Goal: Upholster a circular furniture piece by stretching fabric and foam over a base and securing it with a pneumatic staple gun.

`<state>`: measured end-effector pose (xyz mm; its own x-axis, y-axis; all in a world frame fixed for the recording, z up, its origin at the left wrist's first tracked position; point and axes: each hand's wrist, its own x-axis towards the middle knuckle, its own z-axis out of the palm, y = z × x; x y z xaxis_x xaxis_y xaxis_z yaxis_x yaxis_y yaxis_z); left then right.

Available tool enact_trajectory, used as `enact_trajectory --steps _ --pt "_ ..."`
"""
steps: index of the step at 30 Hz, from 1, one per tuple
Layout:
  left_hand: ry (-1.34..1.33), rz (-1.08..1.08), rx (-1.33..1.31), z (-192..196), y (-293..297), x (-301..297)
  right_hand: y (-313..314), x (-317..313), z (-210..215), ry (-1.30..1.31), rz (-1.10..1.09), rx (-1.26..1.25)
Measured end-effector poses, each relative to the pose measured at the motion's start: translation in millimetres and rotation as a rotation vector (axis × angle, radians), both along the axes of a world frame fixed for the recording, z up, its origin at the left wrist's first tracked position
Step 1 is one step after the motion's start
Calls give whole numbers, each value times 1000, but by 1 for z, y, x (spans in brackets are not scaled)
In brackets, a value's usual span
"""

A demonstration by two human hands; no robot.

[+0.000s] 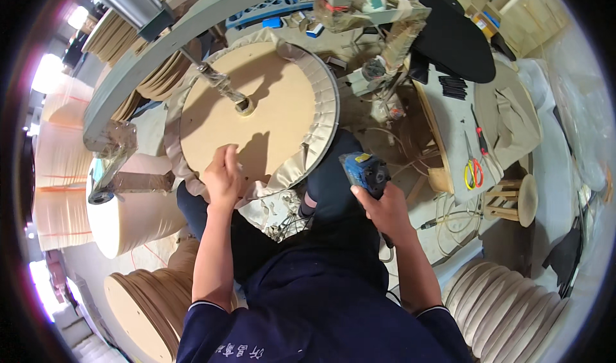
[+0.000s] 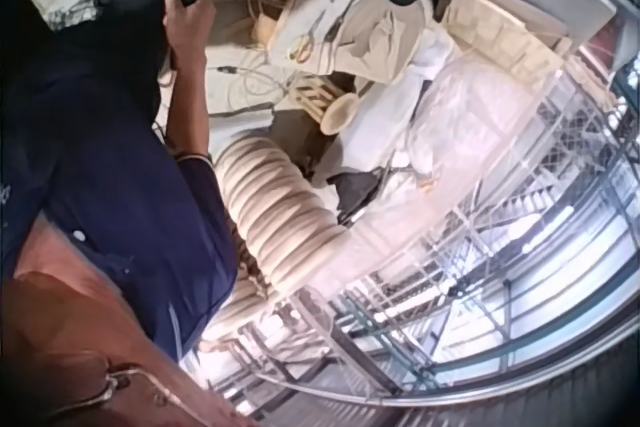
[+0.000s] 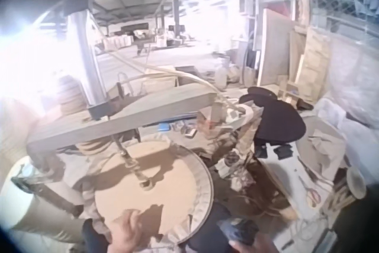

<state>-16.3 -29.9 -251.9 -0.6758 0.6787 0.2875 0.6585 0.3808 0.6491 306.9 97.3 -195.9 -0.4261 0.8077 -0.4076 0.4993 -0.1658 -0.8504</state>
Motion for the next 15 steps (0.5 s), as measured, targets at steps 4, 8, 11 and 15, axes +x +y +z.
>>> enact_trajectory --steps 4,8,11,15 --pt "23 -53 82 4 -63 5 10 -5 -10 -33 -10 -10" --pt "312 -299 -208 26 -89 11 12 -18 -13 -26 38 24" --pt "376 -358 -193 9 -96 -20 12 -30 -11 -10 30 44" --pt "379 -359 -173 -2 -90 -41 10 -31 -12 -16 76 78"
